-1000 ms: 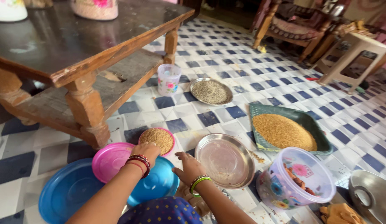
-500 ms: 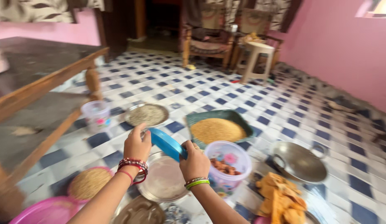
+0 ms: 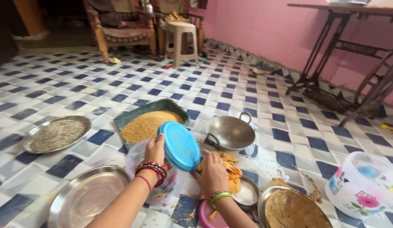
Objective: The person sits on the floor and sorts dried food items by hand, transferring pieces from a metal tray into a plastic container. They then wipe the container lid with a cloth, close the container, and place it on a nearby table. Finally, they handle grains in a separate tray.
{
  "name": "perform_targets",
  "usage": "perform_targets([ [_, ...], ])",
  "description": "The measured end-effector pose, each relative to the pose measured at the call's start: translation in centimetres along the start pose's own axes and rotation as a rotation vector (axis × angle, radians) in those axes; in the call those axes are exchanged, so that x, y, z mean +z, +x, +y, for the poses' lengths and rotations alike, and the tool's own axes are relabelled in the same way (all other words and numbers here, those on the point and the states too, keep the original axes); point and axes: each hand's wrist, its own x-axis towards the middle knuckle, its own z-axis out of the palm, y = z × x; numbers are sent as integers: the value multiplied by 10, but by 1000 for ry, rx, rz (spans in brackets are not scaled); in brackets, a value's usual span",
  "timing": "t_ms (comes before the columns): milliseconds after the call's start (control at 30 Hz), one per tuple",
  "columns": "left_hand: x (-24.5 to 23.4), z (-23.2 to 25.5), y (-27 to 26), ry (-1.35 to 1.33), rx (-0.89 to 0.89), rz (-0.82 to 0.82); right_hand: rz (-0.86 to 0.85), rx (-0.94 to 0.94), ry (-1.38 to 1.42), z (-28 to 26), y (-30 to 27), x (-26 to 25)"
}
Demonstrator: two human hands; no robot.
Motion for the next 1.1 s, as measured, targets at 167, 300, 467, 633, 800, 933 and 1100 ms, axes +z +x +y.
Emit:
perform_targets([
  [167, 26, -12, 4, 315, 17, 59, -265, 261, -225, 92, -5, 15],
  [300, 28, -28, 24, 326, 36, 24, -441, 344, -334, 125, 14, 49],
  [467, 13, -47, 45, 205, 4, -75, -568, 411, -280, 151, 35, 102],
  [633, 2, -47, 47, 160, -37, -97, -594, 264, -353, 170, 18, 139],
  [800, 9, -49, 44, 189, -26, -22, -233, 466, -203, 155, 18, 115],
  [933, 21, -54, 42, 89, 38, -90, 161, 380, 36, 108, 21, 58],
  [1100, 44, -28, 21, -133, 89, -29, 374, -191, 249, 18, 7, 6],
])
